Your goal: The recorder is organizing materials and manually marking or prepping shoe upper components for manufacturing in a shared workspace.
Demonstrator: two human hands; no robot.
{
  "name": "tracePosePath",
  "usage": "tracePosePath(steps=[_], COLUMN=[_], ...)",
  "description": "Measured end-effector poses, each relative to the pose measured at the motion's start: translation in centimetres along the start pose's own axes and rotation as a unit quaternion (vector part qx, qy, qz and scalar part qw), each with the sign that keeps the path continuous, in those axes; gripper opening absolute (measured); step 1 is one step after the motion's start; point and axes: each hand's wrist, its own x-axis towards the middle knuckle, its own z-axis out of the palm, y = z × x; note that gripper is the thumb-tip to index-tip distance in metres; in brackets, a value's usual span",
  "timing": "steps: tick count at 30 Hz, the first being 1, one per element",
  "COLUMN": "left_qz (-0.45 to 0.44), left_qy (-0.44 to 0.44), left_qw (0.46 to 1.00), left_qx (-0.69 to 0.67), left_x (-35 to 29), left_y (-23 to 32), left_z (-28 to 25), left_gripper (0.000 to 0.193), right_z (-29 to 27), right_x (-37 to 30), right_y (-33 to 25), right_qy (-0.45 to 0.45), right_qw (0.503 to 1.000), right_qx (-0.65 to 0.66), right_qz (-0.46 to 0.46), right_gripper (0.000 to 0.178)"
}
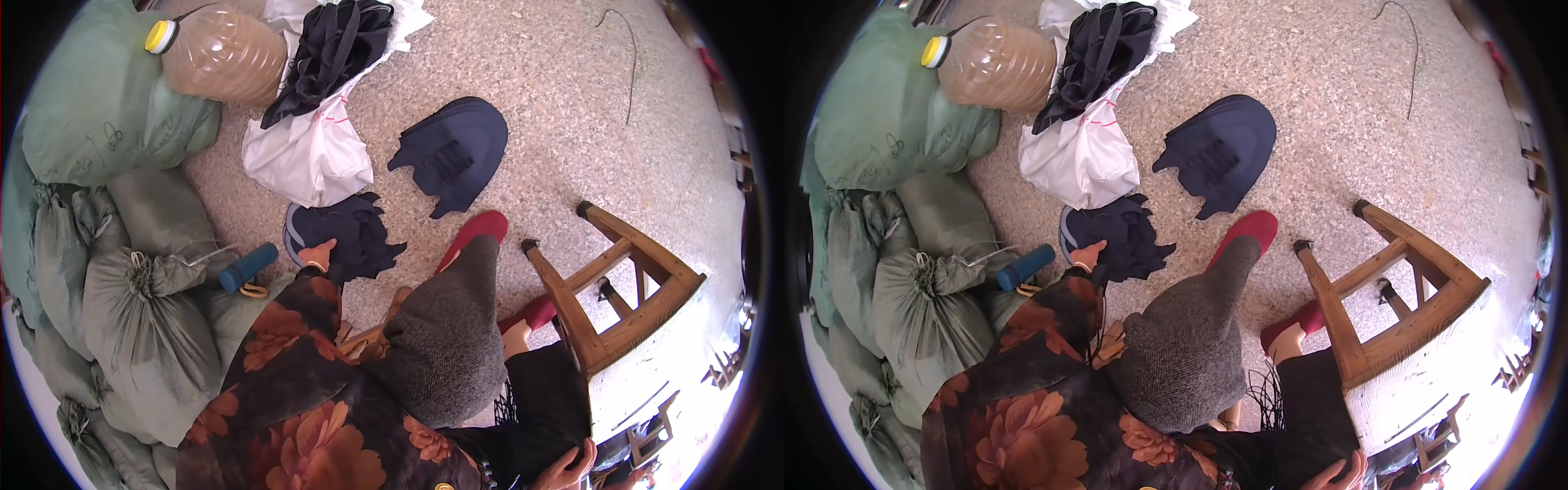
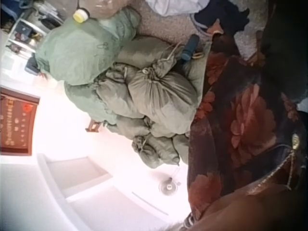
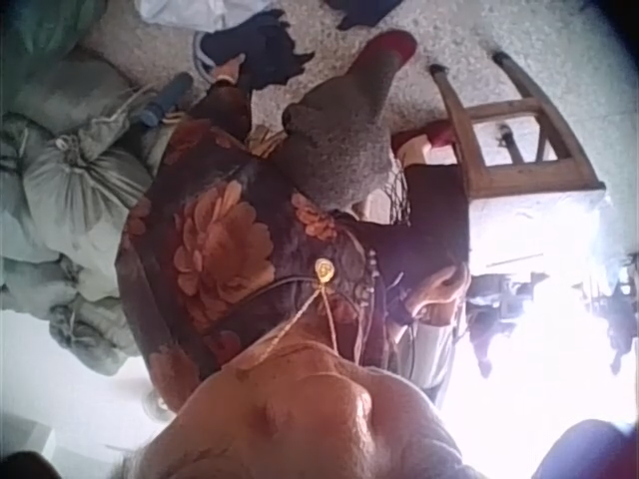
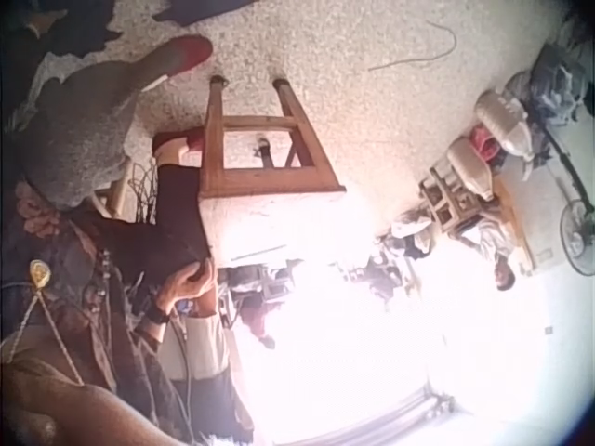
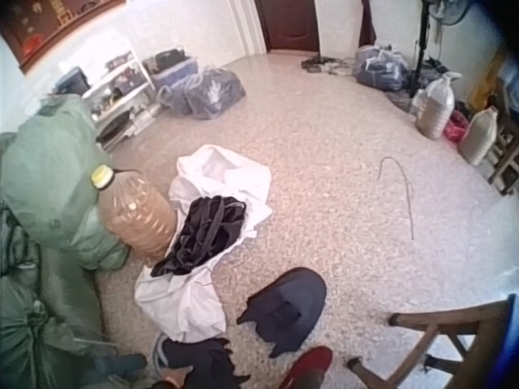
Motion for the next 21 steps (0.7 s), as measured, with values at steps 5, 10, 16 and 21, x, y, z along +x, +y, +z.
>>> tracePosePath(steps=[5, 10, 16, 21], left_qz=[-0.013, 0.007, 0.143, 0.11], left_qy=[0.016, 0.041, -0.197, -0.108], left_qw=[0.996, 0.976, 0.938, 0.96], left_qx=[-0.091, -0.214, -0.246, -0.236], left_x=[-3.1, -3.6, -5.6, -6.4], left_y=[-1.1, -0.4, 0.2, -0.4], left_z=[-0.2, -2.8, -7.5, -9.4], left_gripper=[0.075, 0.062, 0.035, 0.023], right_z=[-0.4, -0.5, 0.4, -0.2], right_x=[-0.3, -1.1, -2.6, -3.2], right_y=[1.0, 1.3, 4.8, 3.4], right_qy=[0.017, 0.036, 0.028, 0.035], right_qw=[1.0, 0.999, 0.999, 0.998], right_qx=[-0.015, -0.006, 0.037, 0.044], right_qz=[-0.008, -0.027, -0.01, 0.003], right_gripper=[0.031, 0.029, 0.024, 0.024])
